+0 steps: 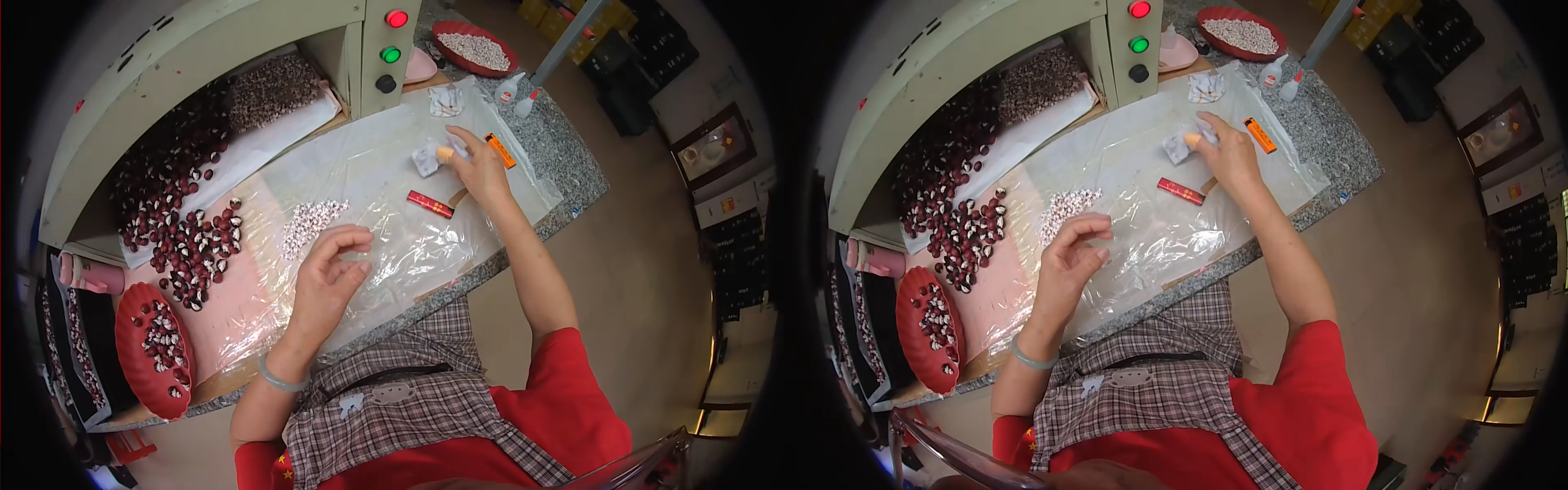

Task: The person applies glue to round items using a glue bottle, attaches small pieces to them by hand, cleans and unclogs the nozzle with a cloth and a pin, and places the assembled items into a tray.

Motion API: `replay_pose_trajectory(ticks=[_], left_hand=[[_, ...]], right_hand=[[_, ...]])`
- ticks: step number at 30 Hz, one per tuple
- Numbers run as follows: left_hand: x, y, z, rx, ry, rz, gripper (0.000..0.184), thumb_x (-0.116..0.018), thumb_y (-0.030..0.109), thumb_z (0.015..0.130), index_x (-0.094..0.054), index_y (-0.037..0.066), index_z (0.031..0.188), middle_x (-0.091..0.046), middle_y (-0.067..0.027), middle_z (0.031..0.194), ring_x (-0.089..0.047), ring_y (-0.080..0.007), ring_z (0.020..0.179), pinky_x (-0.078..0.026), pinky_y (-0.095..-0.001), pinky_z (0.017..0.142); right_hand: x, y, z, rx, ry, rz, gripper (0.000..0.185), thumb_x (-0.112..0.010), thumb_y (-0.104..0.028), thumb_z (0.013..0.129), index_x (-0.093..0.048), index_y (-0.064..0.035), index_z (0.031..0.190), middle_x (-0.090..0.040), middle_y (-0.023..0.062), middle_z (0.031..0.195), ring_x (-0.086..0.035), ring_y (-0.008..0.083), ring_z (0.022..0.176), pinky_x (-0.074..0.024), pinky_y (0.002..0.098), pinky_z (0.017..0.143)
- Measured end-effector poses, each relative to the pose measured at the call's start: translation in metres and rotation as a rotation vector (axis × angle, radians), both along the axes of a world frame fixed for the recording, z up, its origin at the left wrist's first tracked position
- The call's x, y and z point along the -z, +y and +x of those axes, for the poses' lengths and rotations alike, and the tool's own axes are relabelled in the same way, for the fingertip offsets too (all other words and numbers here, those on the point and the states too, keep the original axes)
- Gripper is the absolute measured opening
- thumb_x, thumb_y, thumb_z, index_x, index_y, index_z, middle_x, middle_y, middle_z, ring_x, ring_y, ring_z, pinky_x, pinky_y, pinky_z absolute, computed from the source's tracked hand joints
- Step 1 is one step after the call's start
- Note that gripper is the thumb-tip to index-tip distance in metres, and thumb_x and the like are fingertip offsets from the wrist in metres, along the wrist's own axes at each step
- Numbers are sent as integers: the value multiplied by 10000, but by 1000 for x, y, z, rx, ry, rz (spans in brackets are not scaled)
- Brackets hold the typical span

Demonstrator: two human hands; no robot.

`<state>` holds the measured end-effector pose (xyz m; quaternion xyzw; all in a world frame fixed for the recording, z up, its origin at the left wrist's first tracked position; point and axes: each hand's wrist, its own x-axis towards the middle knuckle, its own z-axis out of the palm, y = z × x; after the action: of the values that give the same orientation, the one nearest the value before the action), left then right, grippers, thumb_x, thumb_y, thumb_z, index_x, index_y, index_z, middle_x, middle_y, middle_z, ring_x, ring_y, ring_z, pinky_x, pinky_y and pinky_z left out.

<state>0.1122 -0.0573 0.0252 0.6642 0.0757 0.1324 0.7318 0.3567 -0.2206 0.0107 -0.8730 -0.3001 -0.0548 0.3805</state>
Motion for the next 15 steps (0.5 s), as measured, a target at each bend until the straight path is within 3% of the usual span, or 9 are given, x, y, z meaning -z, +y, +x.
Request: replay_pose_trajectory(ticks=[1, 2, 5, 7, 9, 11, 12, 13, 15], left_hand=[[0, 1, 0, 9, 10, 5, 314, -570, -86, 804, -572, 2, 1106, -485, -75, 1173, -523, -154, 1043, -480, -252, 837], [0, 1, 0, 18, 22, 9, 308, -569, -87, 805, -575, 2, 1101, -489, -75, 1166, -526, -153, 1039, -481, -250, 837], [2, 2, 4, 54, 90, -17, 305, -565, -81, 817, -577, -3, 1111, -498, -82, 1192, -531, -151, 1051, -484, -246, 841], [1, -4, 13, 93, 121, -42, 306, -564, -75, 824, -579, -7, 1122, -492, -90, 1231, -529, -153, 1075, -484, -252, 851], [-2, -15, 25, 145, 84, -93, 449, -595, -23, 832, -474, 4, 1263, -474, -94, 1284, -505, -189, 1147, -448, -310, 932], [-8, -32, 37, 146, 13, -266, 569, -639, 33, 820, -394, 14, 1333, -492, -99, 1263, -491, -210, 1172, -411, -355, 980], [-7, -34, 41, 153, -4, -355, 716, -674, 99, 821, -263, 41, 1405, -471, -104, 1286, -466, -224, 1205, -392, -374, 1004], [-10, -34, 45, 147, -22, -392, 729, -665, 96, 831, -235, 52, 1418, -468, -112, 1285, -473, -223, 1200, -398, -372, 1005], [-17, -33, 51, 132, -49, -464, 759, -647, 89, 849, -179, 74, 1446, -462, -127, 1284, -487, -223, 1191, -410, -368, 1007]], right_hand=[[-1, -2, 4, 36, -120, -158, 473, -687, -246, 790, -536, 2, 1163, -626, 141, 711, -608, 219, 631, -460, 352, 577], [-1, -4, 4, 109, 57, -149, 526, -668, -159, 760, -511, -51, 1251, -648, 160, 899, -597, 274, 844, -480, 414, 758], [-7, -10, -16, 37, -5, 93, 480, -630, -155, 802, -511, -44, 1253, -645, 125, 901, -610, 216, 791, -498, 349, 719], [-19, -10, -40, -131, 410, 252, 367, -566, -144, 857, -543, -37, 1207, -638, 84, 896, -617, 150, 760, -501, 268, 697], [-35, 0, -77, -256, 646, 456, 262, -547, -183, 893, -593, -25, 1097, -650, 135, 885, -624, 167, 800, -490, 290, 705], [-26, 15, -99, -398, 529, 618, 242, -489, -161, 915, -600, -14, 1070, -648, 123, 902, -625, 201, 813, -461, 341, 836], [-27, 19, -96, -450, 259, 499, 258, -484, -171, 917, -591, -5, 1083, -639, 132, 936, -619, 230, 851, -424, 378, 891], [-28, 20, -93, -490, -8, 374, 275, -479, -181, 920, -582, 4, 1096, -630, 142, 971, -613, 259, 889, -387, 415, 946], [-29, 22, -92, -510, -98, 338, 312, -471, -204, 927, -546, -5, 1155, -604, 140, 1045, -556, 281, 1036, -314, 445, 1006]])
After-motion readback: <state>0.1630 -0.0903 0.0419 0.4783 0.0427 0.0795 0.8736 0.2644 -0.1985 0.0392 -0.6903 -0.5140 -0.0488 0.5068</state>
